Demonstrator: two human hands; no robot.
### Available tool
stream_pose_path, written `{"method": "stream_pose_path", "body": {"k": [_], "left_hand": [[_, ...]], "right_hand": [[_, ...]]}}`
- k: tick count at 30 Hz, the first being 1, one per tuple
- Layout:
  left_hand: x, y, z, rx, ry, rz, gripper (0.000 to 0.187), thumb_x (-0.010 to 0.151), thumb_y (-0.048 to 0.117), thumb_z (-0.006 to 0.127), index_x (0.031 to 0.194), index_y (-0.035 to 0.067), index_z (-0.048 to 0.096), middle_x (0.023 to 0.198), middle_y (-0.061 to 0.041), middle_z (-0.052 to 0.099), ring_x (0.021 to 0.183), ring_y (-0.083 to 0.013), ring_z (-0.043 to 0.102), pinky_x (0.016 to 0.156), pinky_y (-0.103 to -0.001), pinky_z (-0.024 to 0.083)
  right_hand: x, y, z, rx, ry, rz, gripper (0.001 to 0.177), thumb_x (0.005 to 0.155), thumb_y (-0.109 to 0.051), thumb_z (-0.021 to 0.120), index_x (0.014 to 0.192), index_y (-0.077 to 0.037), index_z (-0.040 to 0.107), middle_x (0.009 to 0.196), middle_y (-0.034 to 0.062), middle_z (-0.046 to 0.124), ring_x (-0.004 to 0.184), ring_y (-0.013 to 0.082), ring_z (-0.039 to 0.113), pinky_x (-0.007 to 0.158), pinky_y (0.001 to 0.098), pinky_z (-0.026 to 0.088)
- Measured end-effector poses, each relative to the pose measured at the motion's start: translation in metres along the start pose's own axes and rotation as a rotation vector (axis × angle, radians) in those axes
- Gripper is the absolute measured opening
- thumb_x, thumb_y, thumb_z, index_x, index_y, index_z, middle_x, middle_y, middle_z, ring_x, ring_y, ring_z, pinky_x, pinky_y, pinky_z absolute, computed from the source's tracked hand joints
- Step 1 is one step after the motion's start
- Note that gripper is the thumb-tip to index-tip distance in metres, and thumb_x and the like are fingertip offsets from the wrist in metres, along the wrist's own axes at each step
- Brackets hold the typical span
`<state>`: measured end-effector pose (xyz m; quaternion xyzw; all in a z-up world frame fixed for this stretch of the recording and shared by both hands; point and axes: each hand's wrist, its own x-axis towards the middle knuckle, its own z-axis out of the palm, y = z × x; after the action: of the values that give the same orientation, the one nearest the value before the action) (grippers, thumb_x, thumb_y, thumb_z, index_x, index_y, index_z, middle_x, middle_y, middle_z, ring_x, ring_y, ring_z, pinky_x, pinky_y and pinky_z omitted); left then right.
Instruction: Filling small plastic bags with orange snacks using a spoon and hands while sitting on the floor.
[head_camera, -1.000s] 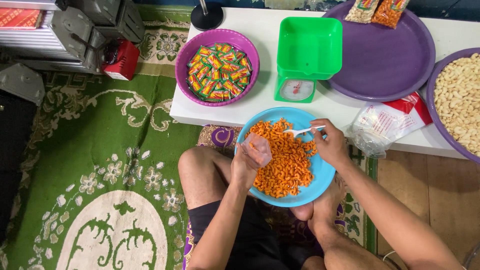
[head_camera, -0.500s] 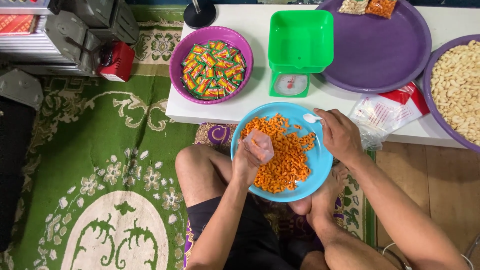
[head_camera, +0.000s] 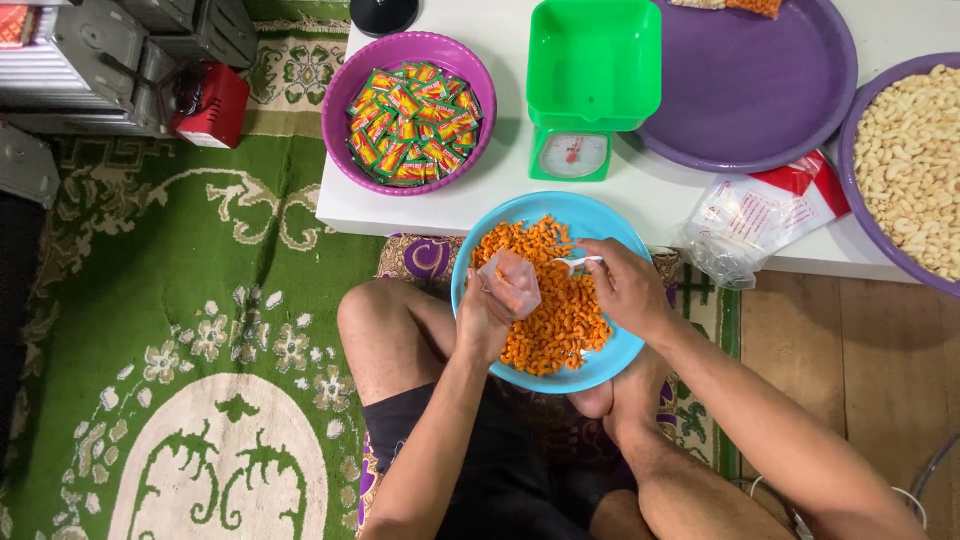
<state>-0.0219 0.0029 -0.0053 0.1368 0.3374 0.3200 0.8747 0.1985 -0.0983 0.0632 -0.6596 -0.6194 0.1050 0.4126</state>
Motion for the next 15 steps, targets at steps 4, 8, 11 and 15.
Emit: {"method": "stream_pose_path", "body": {"k": [4,8,11,15], "left_hand": [[-0.001,0.003,0.0,-0.014,0.024,0.016,0.068,0.11,0.054,0.029,0.13,-0.007,0.054,0.121,-0.032,0.066,0.122,-0.0373,0.063,0.106,-0.047,0.051],[-0.006,0.006,-0.001,-0.026,0.029,0.012,0.072,0.109,0.055,0.033,0.132,-0.01,0.054,0.122,-0.035,0.066,0.123,-0.0389,0.063,0.107,-0.048,0.05],[-0.003,0.006,-0.006,-0.02,0.022,0.016,0.073,0.109,0.054,0.034,0.134,-0.012,0.052,0.121,-0.035,0.065,0.123,-0.0391,0.062,0.107,-0.049,0.049],[0.001,0.007,-0.011,-0.011,0.015,0.014,0.071,0.11,0.054,0.031,0.128,-0.009,0.055,0.115,-0.033,0.068,0.117,-0.0381,0.066,0.103,-0.048,0.052]], "right_hand": [[0.006,-0.009,-0.004,-0.079,-0.008,-0.105,0.027,0.103,-0.005,0.061,0.129,-0.009,0.066,0.085,0.0076,0.067,0.062,0.0234,0.066,0.051,0.0352,0.056],[0.006,0.015,-0.01,-0.162,0.119,-0.155,0.028,0.1,-0.005,0.068,0.127,-0.001,0.065,0.094,0.0098,0.073,0.063,0.0247,0.066,0.052,0.0326,0.055],[0.01,0.022,-0.027,-0.333,0.157,-0.198,0.027,0.104,-0.008,0.062,0.132,-0.004,0.064,0.094,0.0088,0.069,0.066,0.0255,0.065,0.055,0.0344,0.056],[0.007,0.019,-0.046,-0.552,0.089,-0.14,0.03,0.108,-0.008,0.052,0.137,-0.011,0.061,0.086,0.0085,0.058,0.065,0.0292,0.062,0.057,0.0406,0.055]]}}
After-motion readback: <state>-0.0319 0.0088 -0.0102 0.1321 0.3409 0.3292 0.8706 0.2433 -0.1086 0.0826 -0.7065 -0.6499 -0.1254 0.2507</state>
